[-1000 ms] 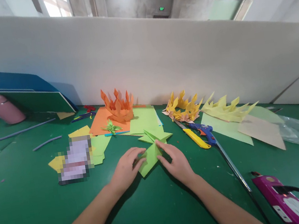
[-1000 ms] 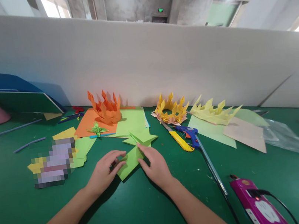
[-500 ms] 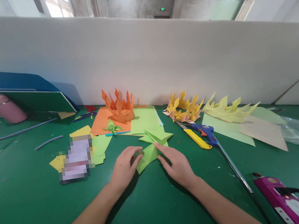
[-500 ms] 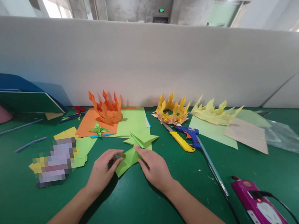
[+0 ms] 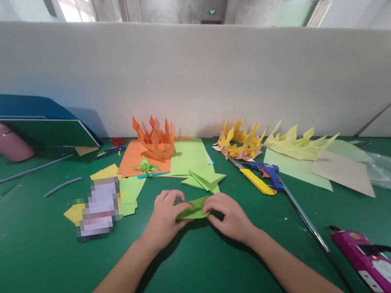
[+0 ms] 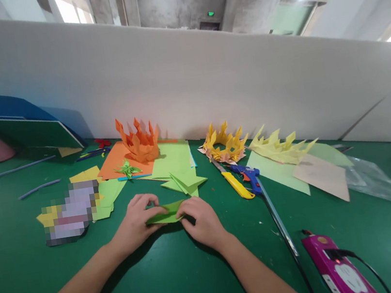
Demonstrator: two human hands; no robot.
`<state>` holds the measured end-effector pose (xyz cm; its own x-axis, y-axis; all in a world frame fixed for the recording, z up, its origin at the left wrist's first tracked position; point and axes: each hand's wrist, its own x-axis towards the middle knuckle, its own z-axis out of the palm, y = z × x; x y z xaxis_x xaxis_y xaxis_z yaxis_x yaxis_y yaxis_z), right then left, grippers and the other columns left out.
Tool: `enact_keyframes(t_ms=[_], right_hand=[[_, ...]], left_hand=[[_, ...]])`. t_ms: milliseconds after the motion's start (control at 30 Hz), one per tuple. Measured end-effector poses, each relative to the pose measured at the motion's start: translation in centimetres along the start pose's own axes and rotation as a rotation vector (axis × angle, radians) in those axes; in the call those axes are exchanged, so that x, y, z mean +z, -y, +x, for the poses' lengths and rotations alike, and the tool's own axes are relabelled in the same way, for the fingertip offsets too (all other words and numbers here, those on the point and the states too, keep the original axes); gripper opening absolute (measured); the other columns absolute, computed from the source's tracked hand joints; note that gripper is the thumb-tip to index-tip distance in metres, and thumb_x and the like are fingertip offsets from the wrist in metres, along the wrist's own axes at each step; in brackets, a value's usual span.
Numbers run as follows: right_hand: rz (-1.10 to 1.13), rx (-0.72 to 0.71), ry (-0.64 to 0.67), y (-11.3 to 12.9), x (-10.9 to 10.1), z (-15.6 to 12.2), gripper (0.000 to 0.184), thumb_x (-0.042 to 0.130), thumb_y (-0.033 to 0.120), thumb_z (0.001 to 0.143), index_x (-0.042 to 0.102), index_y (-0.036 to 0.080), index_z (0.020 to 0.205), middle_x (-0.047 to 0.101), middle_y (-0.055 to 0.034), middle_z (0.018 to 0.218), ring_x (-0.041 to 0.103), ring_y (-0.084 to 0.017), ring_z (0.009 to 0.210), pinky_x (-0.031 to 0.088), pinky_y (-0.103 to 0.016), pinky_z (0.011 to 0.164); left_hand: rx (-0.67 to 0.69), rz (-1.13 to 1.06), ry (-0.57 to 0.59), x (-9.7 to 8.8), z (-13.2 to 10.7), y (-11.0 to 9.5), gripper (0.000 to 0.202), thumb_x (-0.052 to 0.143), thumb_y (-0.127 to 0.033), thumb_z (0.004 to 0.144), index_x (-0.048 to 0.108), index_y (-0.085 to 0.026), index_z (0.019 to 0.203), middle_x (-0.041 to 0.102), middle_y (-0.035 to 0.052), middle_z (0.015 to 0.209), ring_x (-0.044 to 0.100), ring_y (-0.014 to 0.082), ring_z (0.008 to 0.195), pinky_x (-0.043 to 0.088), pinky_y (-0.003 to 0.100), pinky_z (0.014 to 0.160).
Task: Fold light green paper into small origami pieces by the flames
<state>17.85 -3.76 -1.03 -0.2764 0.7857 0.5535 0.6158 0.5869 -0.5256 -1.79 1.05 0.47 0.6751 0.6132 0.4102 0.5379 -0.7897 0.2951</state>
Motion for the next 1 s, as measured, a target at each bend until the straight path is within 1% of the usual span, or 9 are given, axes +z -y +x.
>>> enact_keyframes(t_ms=[67, 167, 300, 433, 533, 633, 767, 833, 1000], right_hand=[[-0.013, -0.051, 0.060, 0.0, -0.1, 0.0, 0.016, 0.049, 0.007, 0.073, 0.058, 0.020, 0.074, 0.066, -0.0041, 0.078, 0.056, -0.018, 0.076, 0.044, -0.033, 0.072], [-0.020, -0.076, 0.116, 0.0, -0.3, 0.0, 0.012, 0.053, 0.010, 0.074, 0.059, 0.020, 0.074, 0.067, -0.0049, 0.084, 0.057, -0.018, 0.079, 0.044, -0.034, 0.074], [0.005, -0.048, 0.155, 0.0, -0.4, 0.0, 0.005, 0.059, 0.017, 0.078, 0.062, 0.019, 0.075, 0.068, -0.0057, 0.087, 0.059, -0.018, 0.081, 0.046, -0.033, 0.073], [0.005, -0.064, 0.173, -0.4, -0.5, -0.1, 0.006, 0.061, 0.022, 0.079, 0.064, 0.020, 0.074, 0.069, -0.0050, 0.088, 0.061, -0.018, 0.083, 0.046, -0.033, 0.076], [-0.021, -0.089, 0.178, -0.8, -0.6, -0.2, 0.009, 0.059, 0.024, 0.081, 0.065, 0.021, 0.076, 0.070, -0.0045, 0.088, 0.061, -0.017, 0.083, 0.046, -0.032, 0.076], [-0.082, -0.147, 0.217, -0.8, -0.9, -0.1, 0.012, 0.055, 0.025, 0.084, 0.065, 0.021, 0.079, 0.069, -0.0047, 0.090, 0.061, -0.017, 0.083, 0.046, -0.031, 0.073], [-0.171, -0.225, 0.259, -0.7, -1.3, 0.1, 0.016, 0.050, 0.024, 0.087, 0.065, 0.020, 0.081, 0.069, -0.0048, 0.091, 0.060, -0.017, 0.080, 0.045, -0.030, 0.070], [-0.174, -0.231, 0.253, -0.8, -1.4, 0.0, 0.016, 0.051, 0.024, 0.087, 0.065, 0.020, 0.081, 0.069, -0.0045, 0.091, 0.060, -0.017, 0.080, 0.045, -0.030, 0.071], [-0.099, -0.181, 0.219, -0.9, -1.3, 0.0, 0.017, 0.054, 0.028, 0.085, 0.067, 0.020, 0.078, 0.069, -0.0034, 0.085, 0.060, -0.016, 0.078, 0.045, -0.029, 0.070]], left_hand=[[0.028, 0.042, 0.057, -0.3, 0.1, 0.3, 0.009, 0.065, -0.019, 0.073, 0.067, -0.023, 0.080, 0.058, 0.0030, 0.085, 0.048, 0.0187, 0.082, 0.037, 0.032, 0.072], [0.033, 0.060, 0.110, -0.4, 0.1, 0.8, 0.009, 0.068, -0.026, 0.070, 0.068, -0.023, 0.078, 0.059, 0.0045, 0.088, 0.049, 0.0195, 0.083, 0.037, 0.033, 0.072], [0.039, -0.009, 0.126, -0.4, 0.0, 1.2, 0.034, 0.071, -0.048, 0.060, 0.068, -0.023, 0.083, 0.054, 0.0091, 0.111, 0.045, 0.0267, 0.102, 0.037, 0.043, 0.086], [0.079, -0.026, 0.081, -0.7, -0.2, 1.1, 0.026, 0.072, -0.046, 0.061, 0.069, -0.026, 0.078, 0.038, 0.0067, 0.134, 0.029, 0.0315, 0.121, 0.029, 0.050, 0.097], [0.109, 0.024, 0.052, -0.9, -0.3, 0.7, 0.007, 0.063, -0.031, 0.074, 0.068, -0.027, 0.071, 0.050, 0.0038, 0.123, 0.038, 0.0261, 0.115, 0.031, 0.046, 0.097], [0.200, 0.066, 0.119, -0.9, -0.3, 0.2, 0.018, 0.049, -0.021, 0.084, 0.065, -0.027, 0.078, 0.061, 0.0021, 0.105, 0.050, 0.0182, 0.098, 0.038, 0.035, 0.090], [0.319, 0.112, 0.232, -0.5, -0.4, -0.2, 0.022, 0.041, -0.017, 0.087, 0.063, -0.020, 0.084, 0.063, 0.0049, 0.082, 0.055, 0.0156, 0.079, 0.044, 0.027, 0.074], [0.324, 0.095, 0.245, -0.2, -0.6, 0.1, 0.024, 0.039, -0.016, 0.088, 0.063, -0.018, 0.088, 0.064, 0.0061, 0.083, 0.057, 0.0153, 0.077, 0.045, 0.026, 0.071], [0.253, -0.017, 0.191, 0.0, -1.2, 1.2, 0.021, 0.044, -0.025, 0.087, 0.063, -0.019, 0.094, 0.067, 0.0071, 0.096, 0.061, 0.0165, 0.088, 0.047, 0.028, 0.078]])
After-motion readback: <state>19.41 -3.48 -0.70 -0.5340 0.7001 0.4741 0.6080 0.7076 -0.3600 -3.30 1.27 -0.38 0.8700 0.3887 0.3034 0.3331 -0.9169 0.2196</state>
